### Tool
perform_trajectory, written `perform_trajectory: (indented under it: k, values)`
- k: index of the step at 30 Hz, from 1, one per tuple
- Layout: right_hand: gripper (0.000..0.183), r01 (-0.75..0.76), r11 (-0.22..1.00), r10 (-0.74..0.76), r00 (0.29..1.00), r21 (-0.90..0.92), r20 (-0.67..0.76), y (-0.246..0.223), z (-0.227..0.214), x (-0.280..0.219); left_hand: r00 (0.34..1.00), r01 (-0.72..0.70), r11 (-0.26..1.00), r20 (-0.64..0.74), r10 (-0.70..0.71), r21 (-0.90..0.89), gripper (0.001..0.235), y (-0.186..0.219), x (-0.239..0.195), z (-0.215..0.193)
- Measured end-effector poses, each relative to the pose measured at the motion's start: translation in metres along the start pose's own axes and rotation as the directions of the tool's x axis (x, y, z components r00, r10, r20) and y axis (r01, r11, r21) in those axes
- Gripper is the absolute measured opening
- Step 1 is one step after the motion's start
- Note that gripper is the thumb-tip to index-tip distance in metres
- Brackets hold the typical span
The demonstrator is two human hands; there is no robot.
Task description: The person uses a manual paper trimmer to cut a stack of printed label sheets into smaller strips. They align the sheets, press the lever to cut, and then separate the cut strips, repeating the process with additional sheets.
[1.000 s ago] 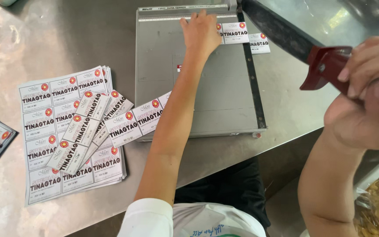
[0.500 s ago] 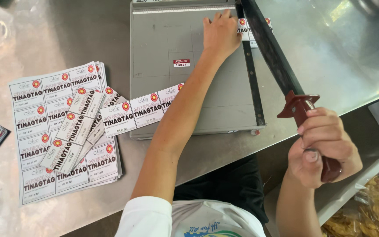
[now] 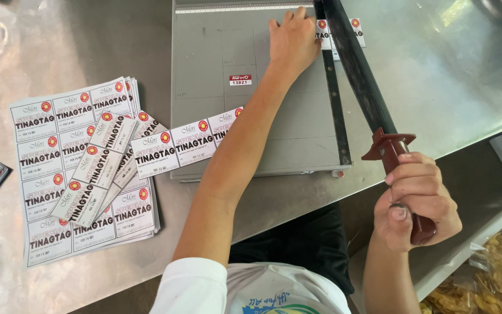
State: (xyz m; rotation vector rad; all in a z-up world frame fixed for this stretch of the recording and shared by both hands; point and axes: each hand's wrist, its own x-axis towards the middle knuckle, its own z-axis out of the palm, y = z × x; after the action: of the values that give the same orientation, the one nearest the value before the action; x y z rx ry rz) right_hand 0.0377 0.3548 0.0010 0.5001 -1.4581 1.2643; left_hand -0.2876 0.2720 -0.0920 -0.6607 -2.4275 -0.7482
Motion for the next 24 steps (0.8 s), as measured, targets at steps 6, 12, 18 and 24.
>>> perform_trajectory:
  k: [6,12,18,24]
  values:
    - [0.029,-0.004,1.0,0.004,1.0,0.006,0.024,-0.004,0.002,0.003,0.999,0.025,0.999,0.03,-0.026,0.026,0.018,0.0,-0.001,0.003]
    - [0.029,-0.004,1.0,0.004,1.0,-0.004,0.011,-0.002,0.003,0.004,1.0,0.016,1.0,-0.006,-0.016,0.027,0.021,-0.002,0.001,0.008]
    - [0.03,0.002,1.0,-0.002,1.0,-0.003,0.019,0.001,-0.004,-0.005,1.0,0.023,0.999,0.001,-0.023,0.026,0.023,0.002,0.002,0.002]
    - [0.037,0.052,0.997,-0.051,0.998,-0.048,0.026,0.011,-0.011,-0.05,0.998,0.064,0.998,0.025,-0.064,0.024,0.019,0.001,0.003,0.003]
